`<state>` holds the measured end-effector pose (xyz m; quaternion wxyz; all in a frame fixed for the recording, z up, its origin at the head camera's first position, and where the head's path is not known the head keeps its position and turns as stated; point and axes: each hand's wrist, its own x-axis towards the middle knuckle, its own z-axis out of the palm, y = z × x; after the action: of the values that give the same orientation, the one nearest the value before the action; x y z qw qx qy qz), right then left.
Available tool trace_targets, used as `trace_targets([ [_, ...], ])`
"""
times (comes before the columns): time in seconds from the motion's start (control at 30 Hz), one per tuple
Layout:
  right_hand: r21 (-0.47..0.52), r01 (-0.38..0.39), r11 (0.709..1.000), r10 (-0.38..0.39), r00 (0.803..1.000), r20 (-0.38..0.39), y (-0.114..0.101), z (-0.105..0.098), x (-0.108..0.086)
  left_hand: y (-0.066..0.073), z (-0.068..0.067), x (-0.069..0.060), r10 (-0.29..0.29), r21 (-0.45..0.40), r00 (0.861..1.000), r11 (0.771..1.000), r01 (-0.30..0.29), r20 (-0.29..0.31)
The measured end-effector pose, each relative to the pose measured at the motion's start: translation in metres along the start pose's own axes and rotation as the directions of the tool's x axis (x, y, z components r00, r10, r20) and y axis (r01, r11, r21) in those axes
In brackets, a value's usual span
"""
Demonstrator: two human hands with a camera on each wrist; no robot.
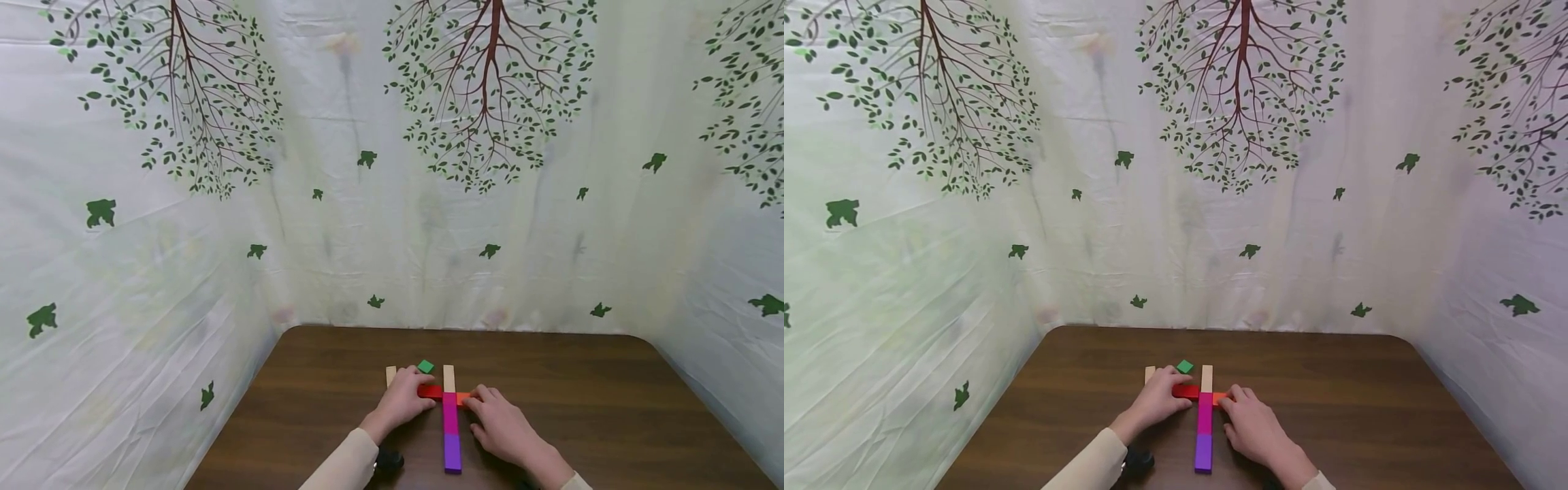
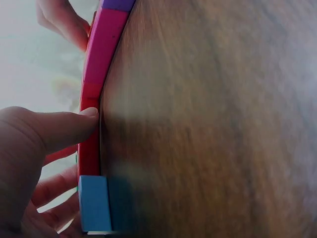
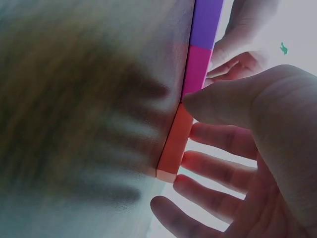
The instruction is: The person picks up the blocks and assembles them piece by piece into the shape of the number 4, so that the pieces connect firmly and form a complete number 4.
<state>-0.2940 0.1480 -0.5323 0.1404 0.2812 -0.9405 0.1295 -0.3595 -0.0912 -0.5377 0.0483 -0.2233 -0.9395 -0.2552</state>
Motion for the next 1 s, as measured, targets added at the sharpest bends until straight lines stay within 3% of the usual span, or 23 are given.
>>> trace_targets([
  [0.2, -0.005, 0.000, 1.000, 0.000, 1.000, 0.013, -0.0007, 0.0006, 0.0003, -0.0075, 0.0012, 0.0000, 0.025, -0.008, 0.999, 1.000, -0.025, -0.028],
  [0.6, -0.001, -0.018, 1.000, 0.018, 0.999, 0.046, 0.0001, 0.0001, 0.0013, -0.0061, -0.0024, -0.0036, 0.001, -0.001, 1.000, 1.000, -0.001, -0.016],
  [1.0, -0.006, -0.018, 1.000, 0.018, 0.998, 0.061, -0.0006, 0.0000, 0.0015, -0.0052, -0.0062, -0.0078, 0.041, 0.048, 0.999, 0.998, -0.041, 0.001],
])
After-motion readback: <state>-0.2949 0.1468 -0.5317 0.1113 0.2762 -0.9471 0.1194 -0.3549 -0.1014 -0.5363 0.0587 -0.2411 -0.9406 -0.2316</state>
